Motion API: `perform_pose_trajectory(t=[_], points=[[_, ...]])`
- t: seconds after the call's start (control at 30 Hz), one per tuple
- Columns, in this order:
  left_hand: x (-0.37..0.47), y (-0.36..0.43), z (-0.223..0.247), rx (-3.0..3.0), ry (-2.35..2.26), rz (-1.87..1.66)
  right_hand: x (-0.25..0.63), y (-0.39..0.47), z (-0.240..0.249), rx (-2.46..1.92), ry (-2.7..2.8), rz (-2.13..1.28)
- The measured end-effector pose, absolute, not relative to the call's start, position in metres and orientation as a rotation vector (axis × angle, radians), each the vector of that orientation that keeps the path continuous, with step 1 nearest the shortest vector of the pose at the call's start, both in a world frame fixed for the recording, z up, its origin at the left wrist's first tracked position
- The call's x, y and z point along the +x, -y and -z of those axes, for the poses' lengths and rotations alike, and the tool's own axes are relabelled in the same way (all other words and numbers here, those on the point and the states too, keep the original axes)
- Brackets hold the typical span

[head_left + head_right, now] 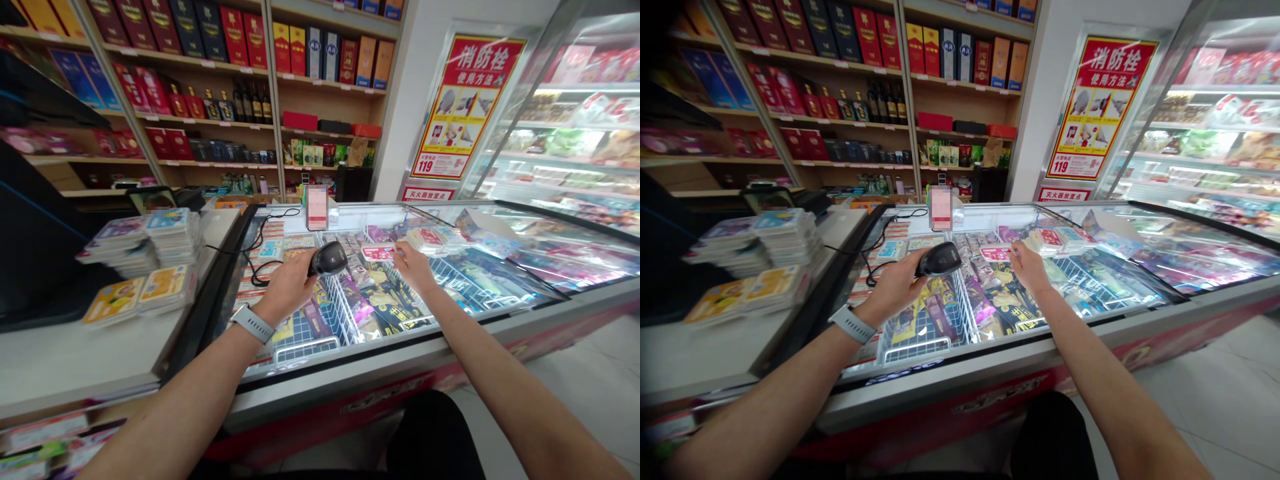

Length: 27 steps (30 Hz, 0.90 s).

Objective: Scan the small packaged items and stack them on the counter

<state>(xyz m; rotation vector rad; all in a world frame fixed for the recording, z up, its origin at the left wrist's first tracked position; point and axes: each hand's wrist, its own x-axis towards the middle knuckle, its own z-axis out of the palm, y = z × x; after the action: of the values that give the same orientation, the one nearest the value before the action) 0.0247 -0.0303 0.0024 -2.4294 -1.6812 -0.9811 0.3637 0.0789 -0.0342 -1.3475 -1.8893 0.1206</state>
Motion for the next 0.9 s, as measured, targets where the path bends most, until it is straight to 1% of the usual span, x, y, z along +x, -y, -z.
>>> perform_pose_trajectory(t=[0.13, 0.27, 0.63, 0.8, 0.9], points=[[0.0246, 0.03, -0.0025, -2.425, 1.695, 0.97, 0.3634, -0.0789, 0.035, -1.302, 1.826, -0.25], [0.0252, 0.0303, -0.0035, -2.431, 1.717, 0.96, 0.3625, -0.077, 0.035, -1.261, 1.859, -0.308], [0.0262, 0.0308, -0.0048, -2.443, 1.719, 0.968, 0.3646, -0.0831, 0.0378, -1.341, 1.889, -0.212], [0.0256, 0.0301, -0.0028, -2.443, 1.712, 0.962, 0.3679, -0.0845, 0.0378, -1.37, 1.847, -0.112], [0.0256, 0.0302, -0.0026, -2.444, 1.725, 0.957, 0.3683, -0.0837, 0.0362, -1.366, 1.826, -0.136]])
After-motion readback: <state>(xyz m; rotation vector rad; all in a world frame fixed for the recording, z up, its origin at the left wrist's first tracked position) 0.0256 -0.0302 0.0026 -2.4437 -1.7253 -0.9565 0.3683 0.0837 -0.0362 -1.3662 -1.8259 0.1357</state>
